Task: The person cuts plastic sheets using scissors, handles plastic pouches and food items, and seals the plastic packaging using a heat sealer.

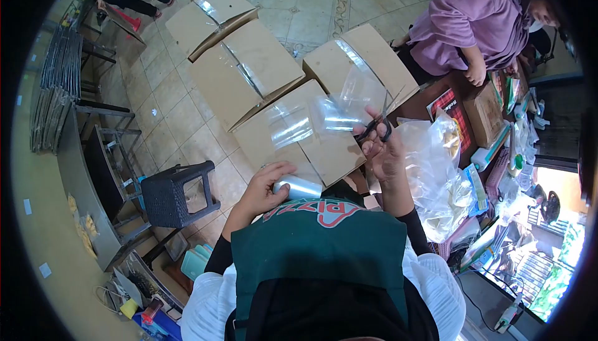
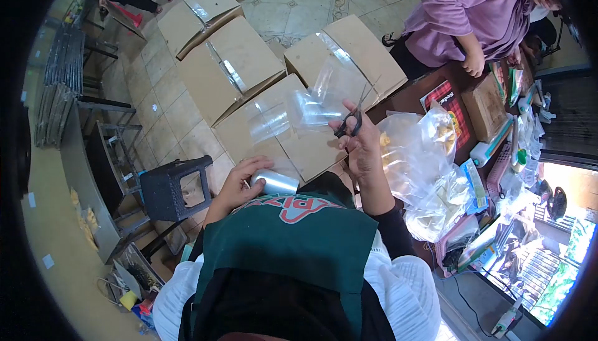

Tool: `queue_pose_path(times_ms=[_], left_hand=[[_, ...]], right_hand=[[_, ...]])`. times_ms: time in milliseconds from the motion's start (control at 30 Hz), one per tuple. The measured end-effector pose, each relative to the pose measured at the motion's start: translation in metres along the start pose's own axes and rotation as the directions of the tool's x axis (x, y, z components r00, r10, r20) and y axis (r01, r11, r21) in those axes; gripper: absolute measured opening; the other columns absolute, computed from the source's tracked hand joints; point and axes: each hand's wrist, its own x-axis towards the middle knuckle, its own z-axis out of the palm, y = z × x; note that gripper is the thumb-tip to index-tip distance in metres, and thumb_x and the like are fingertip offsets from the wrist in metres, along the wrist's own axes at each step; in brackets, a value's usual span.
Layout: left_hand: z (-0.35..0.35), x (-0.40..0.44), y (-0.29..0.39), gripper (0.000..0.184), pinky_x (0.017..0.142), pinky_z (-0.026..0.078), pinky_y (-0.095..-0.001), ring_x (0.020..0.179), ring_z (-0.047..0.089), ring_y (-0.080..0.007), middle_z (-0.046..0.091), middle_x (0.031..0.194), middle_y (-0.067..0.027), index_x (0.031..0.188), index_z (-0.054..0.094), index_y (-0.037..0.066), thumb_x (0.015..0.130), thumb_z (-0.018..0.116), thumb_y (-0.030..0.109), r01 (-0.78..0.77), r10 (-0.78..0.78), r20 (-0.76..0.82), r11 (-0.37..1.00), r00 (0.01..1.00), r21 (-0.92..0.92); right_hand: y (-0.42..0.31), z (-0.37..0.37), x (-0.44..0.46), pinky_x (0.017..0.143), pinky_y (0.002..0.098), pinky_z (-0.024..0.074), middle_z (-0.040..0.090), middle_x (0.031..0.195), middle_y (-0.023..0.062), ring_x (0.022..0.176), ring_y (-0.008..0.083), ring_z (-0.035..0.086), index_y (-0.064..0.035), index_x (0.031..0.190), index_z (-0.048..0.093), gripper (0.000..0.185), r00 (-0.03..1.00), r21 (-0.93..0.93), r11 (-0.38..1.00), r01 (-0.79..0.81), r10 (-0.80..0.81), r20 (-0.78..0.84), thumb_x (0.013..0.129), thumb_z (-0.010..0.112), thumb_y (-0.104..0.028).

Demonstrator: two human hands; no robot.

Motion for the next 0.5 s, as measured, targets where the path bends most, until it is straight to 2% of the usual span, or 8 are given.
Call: queue_pose_path(times_ms=[100, 200, 300, 333, 433, 500], left_hand=[[0.001, 0.003, -0.001, 0.040, 0.091, 0.041, -0.0338, 0.106, 0.052, -0.0257, 0.055, 0.115, -0.0148, 0.115, 0.056, 0.001, 0.076, 0.058, 0.006, -0.056, 0.056, -0.011, 0.998, 0.998, 0.018], [0.013, 0.005, -0.012, 0.036, 0.084, 0.044, -0.0332, 0.096, 0.056, -0.0271, 0.057, 0.109, -0.0132, 0.109, 0.059, 0.002, 0.073, 0.060, 0.004, -0.048, 0.040, -0.129, 0.997, 0.991, -0.060], [0.024, 0.009, -0.013, 0.033, 0.080, 0.045, -0.0275, 0.093, 0.056, -0.0196, 0.058, 0.104, -0.0108, 0.109, 0.058, 0.002, 0.076, 0.061, 0.003, 0.032, -0.076, -0.227, 0.980, 0.971, -0.194], [0.026, 0.010, -0.018, 0.032, 0.078, 0.044, -0.0229, 0.090, 0.054, -0.0130, 0.057, 0.104, -0.0079, 0.111, 0.058, 0.003, 0.079, 0.062, 0.003, -0.003, -0.057, -0.235, 0.969, 0.970, -0.249], [0.028, 0.011, -0.020, 0.035, 0.078, 0.044, -0.0230, 0.090, 0.054, -0.0124, 0.055, 0.108, -0.0064, 0.112, 0.058, 0.004, 0.078, 0.061, 0.002, 0.008, -0.088, -0.259, 0.956, 0.962, -0.294], [0.031, 0.009, -0.025, 0.036, 0.079, 0.044, -0.0231, 0.092, 0.053, -0.0122, 0.053, 0.109, -0.0052, 0.113, 0.057, 0.005, 0.078, 0.061, 0.002, 0.007, -0.085, -0.252, 0.956, 0.964, -0.294]], right_hand=[[0.002, -0.005, 0.000, 0.055, 0.0191, 0.0463, 0.061, 0.091, 0.0162, 0.081, 0.0148, 0.061, 0.0054, 0.127, 0.041, 0.062, 0.995, -0.049, 0.996, -0.072, 0.075, 0.061, 0.078, 0.065, -0.024], [0.008, 0.008, -0.003, 0.064, 0.0228, 0.0482, 0.054, 0.113, 0.0212, 0.083, 0.0151, 0.058, 0.0079, 0.127, 0.040, 0.067, 0.999, -0.316, 0.948, 0.036, -0.037, 0.001, 0.074, 0.070, -0.020], [0.018, 0.006, -0.002, 0.072, 0.0263, 0.0483, 0.039, 0.132, 0.0221, 0.086, 0.0160, 0.057, 0.0102, 0.125, 0.041, 0.071, 0.963, -0.633, 0.735, 0.242, -0.260, 0.067, 0.069, 0.074, -0.018], [0.014, 0.008, -0.004, 0.072, 0.0259, 0.0482, 0.030, 0.140, 0.0212, 0.086, 0.0174, 0.056, 0.0109, 0.122, 0.043, 0.072, 0.952, -0.697, 0.663, 0.273, -0.290, 0.097, 0.065, 0.075, -0.020], [0.011, 0.013, -0.009, 0.071, 0.0255, 0.0477, 0.034, 0.137, 0.0210, 0.088, 0.0188, 0.056, 0.0085, 0.119, 0.046, 0.070, 0.880, -0.791, 0.470, 0.390, -0.443, 0.171, 0.062, 0.076, -0.018], [0.006, 0.018, -0.021, 0.070, 0.0266, 0.0476, 0.040, 0.129, 0.0188, 0.090, 0.0204, 0.055, 0.0059, 0.112, 0.050, 0.063, 0.846, -0.795, 0.411, 0.446, -0.485, 0.223, 0.060, 0.076, -0.017]])
